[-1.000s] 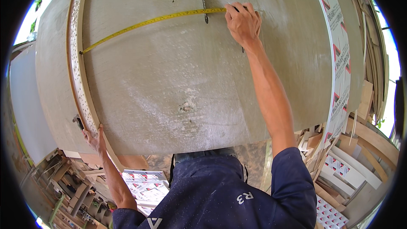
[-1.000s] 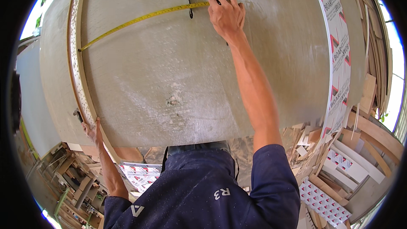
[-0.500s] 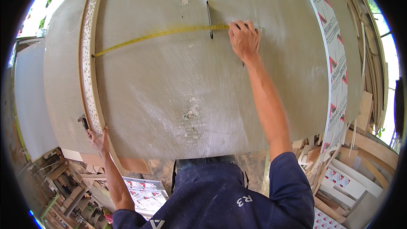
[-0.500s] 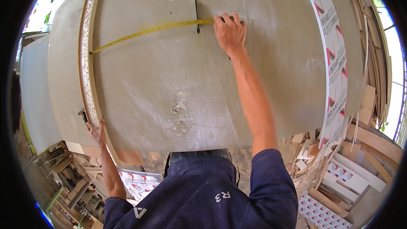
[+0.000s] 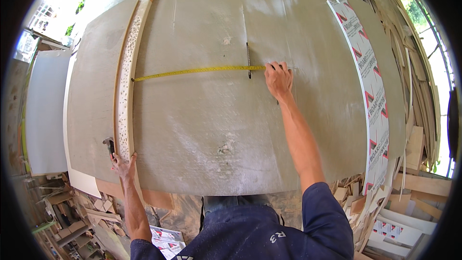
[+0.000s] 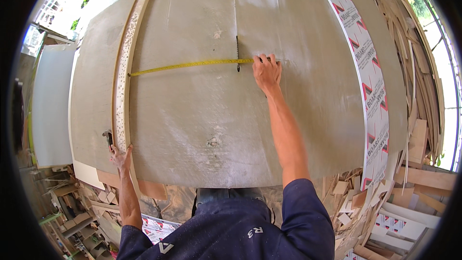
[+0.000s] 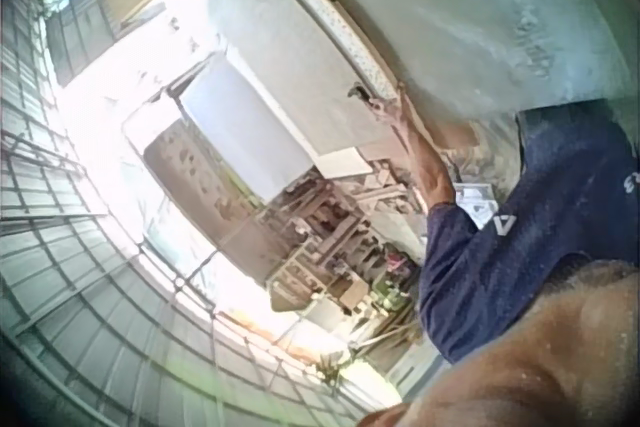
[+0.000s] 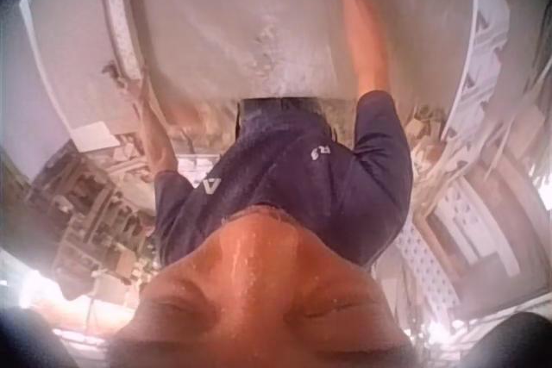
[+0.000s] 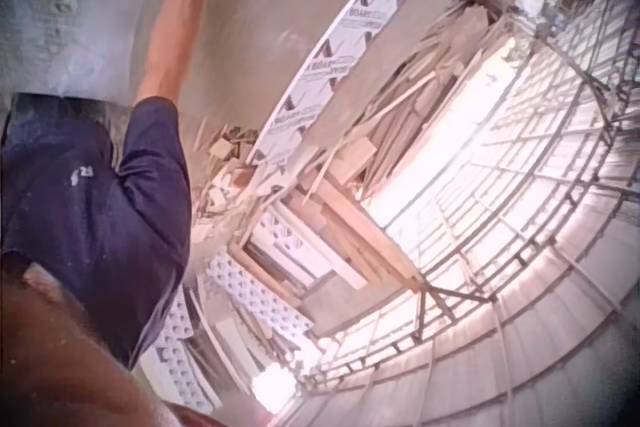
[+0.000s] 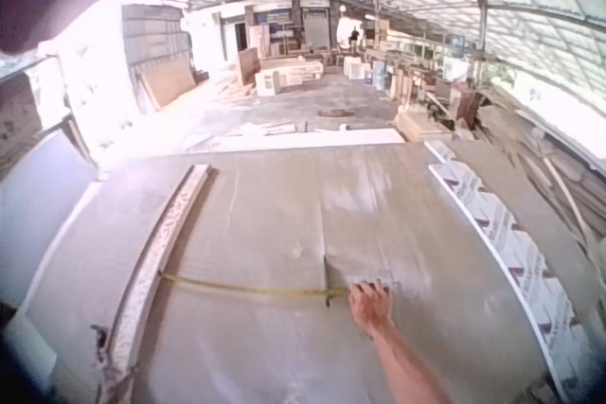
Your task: The person measures a wooden panel with a tape measure, marks it with a pen, hammers a guide board onto the panel, and then places several wooden pieces and panels on a workbench.
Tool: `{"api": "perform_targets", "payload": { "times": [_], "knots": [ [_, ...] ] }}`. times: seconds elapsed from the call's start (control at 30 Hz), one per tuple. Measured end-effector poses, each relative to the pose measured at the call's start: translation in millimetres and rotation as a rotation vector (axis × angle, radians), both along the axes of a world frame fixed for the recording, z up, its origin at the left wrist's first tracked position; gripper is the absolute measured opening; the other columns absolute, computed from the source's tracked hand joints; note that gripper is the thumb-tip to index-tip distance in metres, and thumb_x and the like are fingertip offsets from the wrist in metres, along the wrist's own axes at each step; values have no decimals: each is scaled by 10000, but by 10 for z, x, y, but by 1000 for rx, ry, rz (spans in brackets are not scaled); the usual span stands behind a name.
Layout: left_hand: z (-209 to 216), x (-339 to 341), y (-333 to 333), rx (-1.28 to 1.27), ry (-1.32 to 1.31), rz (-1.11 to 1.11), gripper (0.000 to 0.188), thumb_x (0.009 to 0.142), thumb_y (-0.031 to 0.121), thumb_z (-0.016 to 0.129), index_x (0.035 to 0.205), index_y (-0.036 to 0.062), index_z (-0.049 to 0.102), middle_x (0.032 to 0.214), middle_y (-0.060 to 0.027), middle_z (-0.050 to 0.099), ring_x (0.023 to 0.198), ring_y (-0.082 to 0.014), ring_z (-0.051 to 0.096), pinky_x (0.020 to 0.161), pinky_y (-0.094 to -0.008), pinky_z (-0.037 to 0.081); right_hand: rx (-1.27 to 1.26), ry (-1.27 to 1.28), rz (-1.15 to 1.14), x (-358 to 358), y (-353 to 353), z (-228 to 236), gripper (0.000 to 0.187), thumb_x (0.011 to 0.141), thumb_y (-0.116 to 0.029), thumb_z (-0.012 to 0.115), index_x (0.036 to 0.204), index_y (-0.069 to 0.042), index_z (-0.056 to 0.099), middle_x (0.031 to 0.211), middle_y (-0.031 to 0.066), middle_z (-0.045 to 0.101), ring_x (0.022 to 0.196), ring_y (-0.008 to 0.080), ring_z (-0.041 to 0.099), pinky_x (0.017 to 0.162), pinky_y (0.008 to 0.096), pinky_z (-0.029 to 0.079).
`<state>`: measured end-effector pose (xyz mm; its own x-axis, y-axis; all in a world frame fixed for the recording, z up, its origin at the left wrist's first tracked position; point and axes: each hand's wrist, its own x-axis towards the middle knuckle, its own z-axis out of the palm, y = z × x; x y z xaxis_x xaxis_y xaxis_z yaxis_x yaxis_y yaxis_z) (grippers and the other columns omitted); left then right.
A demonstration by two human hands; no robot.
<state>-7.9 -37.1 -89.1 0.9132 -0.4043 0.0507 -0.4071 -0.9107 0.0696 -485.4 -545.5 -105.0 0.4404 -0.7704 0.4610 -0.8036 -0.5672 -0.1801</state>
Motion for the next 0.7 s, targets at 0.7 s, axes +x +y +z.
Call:
{"api": "perform_targets", "payload": {
  "times": [0.7],
  "knots": [
    [44,125,-601,-182,148,-517,828,884,330,646,1571,63,268,1645,-202,168,1545,-319,93,1225,-520,23,241,-332,318,2428,2724,770,255,948,-178,628,1159,-35,638,1017,152,635,976,352,580,883,461,471]
  ]
}}
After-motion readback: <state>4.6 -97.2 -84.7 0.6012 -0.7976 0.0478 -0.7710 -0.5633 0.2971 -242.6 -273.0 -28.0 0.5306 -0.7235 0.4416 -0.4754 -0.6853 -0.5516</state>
